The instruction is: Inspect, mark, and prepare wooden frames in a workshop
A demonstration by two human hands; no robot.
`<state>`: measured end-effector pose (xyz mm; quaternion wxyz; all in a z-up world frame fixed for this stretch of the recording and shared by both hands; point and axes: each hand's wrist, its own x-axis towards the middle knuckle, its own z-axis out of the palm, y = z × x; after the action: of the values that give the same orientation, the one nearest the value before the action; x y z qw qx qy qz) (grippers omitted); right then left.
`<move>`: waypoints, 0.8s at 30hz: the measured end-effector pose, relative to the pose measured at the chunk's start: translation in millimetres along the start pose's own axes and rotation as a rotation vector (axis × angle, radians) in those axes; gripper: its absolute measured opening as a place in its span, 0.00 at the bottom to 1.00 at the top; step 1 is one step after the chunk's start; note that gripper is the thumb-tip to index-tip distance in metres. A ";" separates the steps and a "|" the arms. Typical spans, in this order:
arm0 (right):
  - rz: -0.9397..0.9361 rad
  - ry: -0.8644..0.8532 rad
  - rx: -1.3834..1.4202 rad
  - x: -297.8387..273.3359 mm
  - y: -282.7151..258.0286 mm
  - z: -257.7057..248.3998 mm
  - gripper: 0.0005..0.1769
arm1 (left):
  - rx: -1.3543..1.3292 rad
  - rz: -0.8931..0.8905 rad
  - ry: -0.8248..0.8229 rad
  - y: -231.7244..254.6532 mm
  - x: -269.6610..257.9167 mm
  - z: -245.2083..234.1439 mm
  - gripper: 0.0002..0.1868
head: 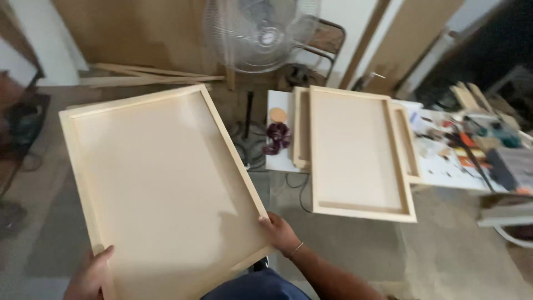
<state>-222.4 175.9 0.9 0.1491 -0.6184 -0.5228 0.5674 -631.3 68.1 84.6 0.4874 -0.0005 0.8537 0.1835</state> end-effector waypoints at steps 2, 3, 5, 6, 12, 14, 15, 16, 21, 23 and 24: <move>0.130 -0.094 -0.142 24.0 -22.3 2.2 0.40 | -0.105 0.343 0.064 -11.0 0.1 -0.8 0.23; 0.137 -0.132 -0.151 40.6 -30.9 6.1 0.40 | -0.112 0.311 0.086 -5.9 0.3 -0.7 0.23; 0.180 -0.266 -0.114 67.0 -43.6 14.4 0.43 | -0.501 0.119 0.014 -4.8 2.0 2.4 0.23; 0.187 -0.305 -0.136 87.0 -38.5 21.0 0.43 | -0.522 0.087 0.039 -23.9 43.6 3.2 0.23; 0.590 -0.517 0.202 177.8 -24.7 68.0 0.33 | -0.757 0.006 0.031 -80.0 129.4 2.2 0.20; 0.663 -0.586 0.163 189.5 -32.1 76.3 0.26 | -0.863 0.001 -0.109 -104.4 190.3 4.5 0.17; 0.668 -0.601 0.140 209.2 -9.8 84.5 0.26 | -0.883 -0.011 -0.097 -99.6 195.4 5.7 0.17; 0.663 -0.595 0.212 228.3 12.8 91.2 0.36 | -0.915 -0.060 -0.119 -92.7 202.7 7.3 0.27; 0.693 -0.449 0.426 266.1 3.9 127.0 0.46 | -1.031 -0.131 -0.191 -80.2 307.2 27.3 0.41; 0.575 -0.334 0.570 275.3 -26.6 147.2 0.48 | -1.073 -0.208 -0.204 -64.7 342.3 34.6 0.41; 0.579 -0.336 0.547 280.7 -51.2 169.1 0.48 | -1.093 -0.221 -0.207 -47.9 358.0 32.5 0.41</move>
<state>-445.3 356.8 -165.2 0.0552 -0.5764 -0.1751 0.7963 -783.6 97.3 -243.2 0.5137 -0.3241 0.5774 0.5456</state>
